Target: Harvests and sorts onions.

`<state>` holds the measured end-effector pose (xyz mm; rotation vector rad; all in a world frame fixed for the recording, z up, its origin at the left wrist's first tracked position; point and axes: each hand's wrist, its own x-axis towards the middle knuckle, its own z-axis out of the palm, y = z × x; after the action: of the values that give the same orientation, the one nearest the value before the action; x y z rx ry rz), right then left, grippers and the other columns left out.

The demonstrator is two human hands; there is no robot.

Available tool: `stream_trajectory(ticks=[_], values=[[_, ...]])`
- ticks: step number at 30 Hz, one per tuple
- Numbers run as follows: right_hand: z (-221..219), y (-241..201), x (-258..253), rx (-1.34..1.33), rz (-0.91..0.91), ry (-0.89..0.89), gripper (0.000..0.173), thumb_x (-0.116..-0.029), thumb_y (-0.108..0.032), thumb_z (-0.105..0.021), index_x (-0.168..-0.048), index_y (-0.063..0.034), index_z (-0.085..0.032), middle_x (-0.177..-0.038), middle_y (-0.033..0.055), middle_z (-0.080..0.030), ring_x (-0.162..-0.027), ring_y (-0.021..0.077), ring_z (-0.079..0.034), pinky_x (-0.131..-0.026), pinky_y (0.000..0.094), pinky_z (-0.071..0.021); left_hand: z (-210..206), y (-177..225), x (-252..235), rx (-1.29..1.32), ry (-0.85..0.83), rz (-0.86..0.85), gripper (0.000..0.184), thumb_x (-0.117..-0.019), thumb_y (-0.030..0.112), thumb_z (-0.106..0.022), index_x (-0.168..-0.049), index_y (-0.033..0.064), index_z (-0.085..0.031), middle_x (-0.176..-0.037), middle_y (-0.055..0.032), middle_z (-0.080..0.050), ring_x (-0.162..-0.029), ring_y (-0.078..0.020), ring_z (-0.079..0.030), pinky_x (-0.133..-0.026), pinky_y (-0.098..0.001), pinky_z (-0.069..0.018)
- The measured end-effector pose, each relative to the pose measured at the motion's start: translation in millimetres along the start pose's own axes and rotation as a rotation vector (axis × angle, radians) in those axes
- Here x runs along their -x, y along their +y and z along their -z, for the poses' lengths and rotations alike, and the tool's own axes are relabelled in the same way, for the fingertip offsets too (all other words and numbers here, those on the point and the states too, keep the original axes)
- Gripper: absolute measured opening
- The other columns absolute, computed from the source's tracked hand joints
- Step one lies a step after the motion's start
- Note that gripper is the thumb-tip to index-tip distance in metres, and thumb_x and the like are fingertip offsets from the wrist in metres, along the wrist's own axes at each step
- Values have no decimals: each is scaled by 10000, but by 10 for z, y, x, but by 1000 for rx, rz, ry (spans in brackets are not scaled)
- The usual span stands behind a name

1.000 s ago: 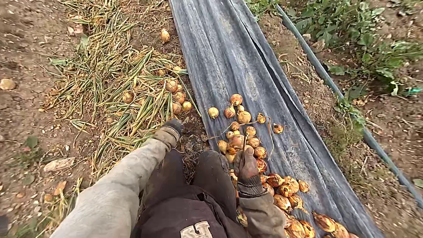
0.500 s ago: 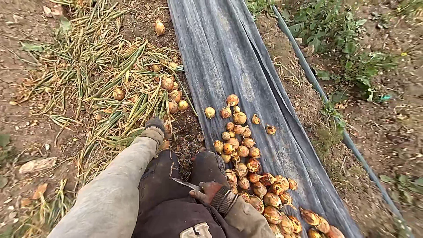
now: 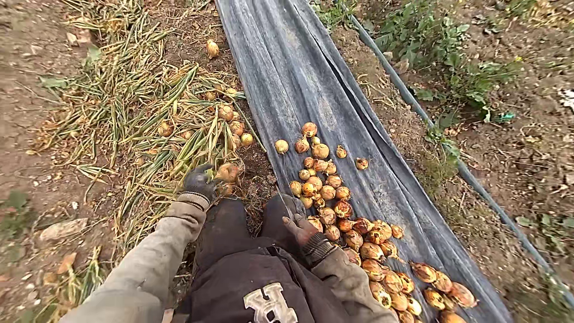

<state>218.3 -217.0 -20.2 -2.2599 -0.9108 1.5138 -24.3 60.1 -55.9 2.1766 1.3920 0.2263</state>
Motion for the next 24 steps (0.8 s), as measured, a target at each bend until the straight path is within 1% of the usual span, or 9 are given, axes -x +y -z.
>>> stream_trajectory(ticks=[3, 7, 10, 11, 13, 16, 19, 22, 24], values=[[-230, -283, -64, -285, 122, -61, 513, -1055, -513, -475, -1186, -32, -597, -804, 85, -568, -662, 191, -549, -668, 406, -512, 369, 136, 697, 408, 7, 33, 401, -939, 119, -738, -1330, 131, -646, -1450, -66, -585, -1285, -207, -601, -1072, -456, -523], [-416, -698, 27, -450, 449, -192, 594, -969, -580, -548, -1214, -40, -576, -678, 10, -522, -528, 107, -492, -532, 319, -484, 670, 490, 1495, 578, 7, 113, 229, -887, 48, -755, -1096, -17, -690, -1056, -94, -725, -955, -133, -693, -883, -348, -582], [-467, -853, 140, -491, 615, -182, 727, -910, -628, -594, -1284, -5, -613, -861, 91, -675, -693, 144, -610, -689, 394, -558, 706, 770, 1819, 742, -4, 125, 89, -827, 61, -749, -908, 70, -713, -863, 47, -737, -828, -25, -698, -813, -248, -603], [-483, -855, 191, -502, 660, -152, 792, -888, -690, -574, -1266, 4, -615, -863, 77, -668, -687, 119, -598, -675, 369, -550, 733, 939, 1891, 799, -13, 190, 68, -836, 86, -749, -860, 101, -688, -797, 68, -715, -773, -22, -691, -784, -243, -602], [-534, -800, 232, -538, 787, -36, 923, -825, -858, -508, -1153, -6, -650, -768, 2, -641, -606, 38, -564, -576, 282, -527, 648, 846, 1927, 936, -73, 38, 162, -868, 302, -768, -829, 156, -709, -698, 68, -697, -631, -48, -667, -621, -250, -592], [-550, -741, 247, -566, 1001, 124, 945, -813, -874, -512, -1148, -5, -671, -881, 36, -711, -784, 50, -667, -719, 309, -589, 638, 959, 1925, 983, -117, 32, 365, -876, 560, -727, -823, 203, -675, -589, 102, -615, -506, -30, -585, -506, -225, -529], [-472, -757, 312, -470, 1103, 250, 893, -859, -851, -467, -1102, -13, -655, -896, 73, -702, -849, 105, -689, -775, 358, -602, 597, 1053, 1880, 1098, -167, 150, 355, -926, 479, -694, -794, 155, -637, -544, 56, -572, -459, -64, -552, -480, -247, -512], [-439, -702, 311, -369, 1119, 354, 1003, -876, -867, -371, -1176, 48, -651, -991, 149, -714, -960, 144, -692, -885, 376, -579, 554, 1163, 1866, 1201, -126, 289, 400, -1026, 393, -571, -710, 147, -586, -476, 30, -520, -402, -86, -522, -438, -266, -507], [-439, -726, 308, -312, 1132, 406, 1074, -829, -913, -358, -1154, 68, -651, -951, 159, -712, -912, 155, -697, -844, 379, -587, 554, 1226, 1864, 1262, -133, 362, 457, -1083, 362, -462, -709, 127, -582, -467, 15, -513, -392, -94, -509, -435, -275, -505]])
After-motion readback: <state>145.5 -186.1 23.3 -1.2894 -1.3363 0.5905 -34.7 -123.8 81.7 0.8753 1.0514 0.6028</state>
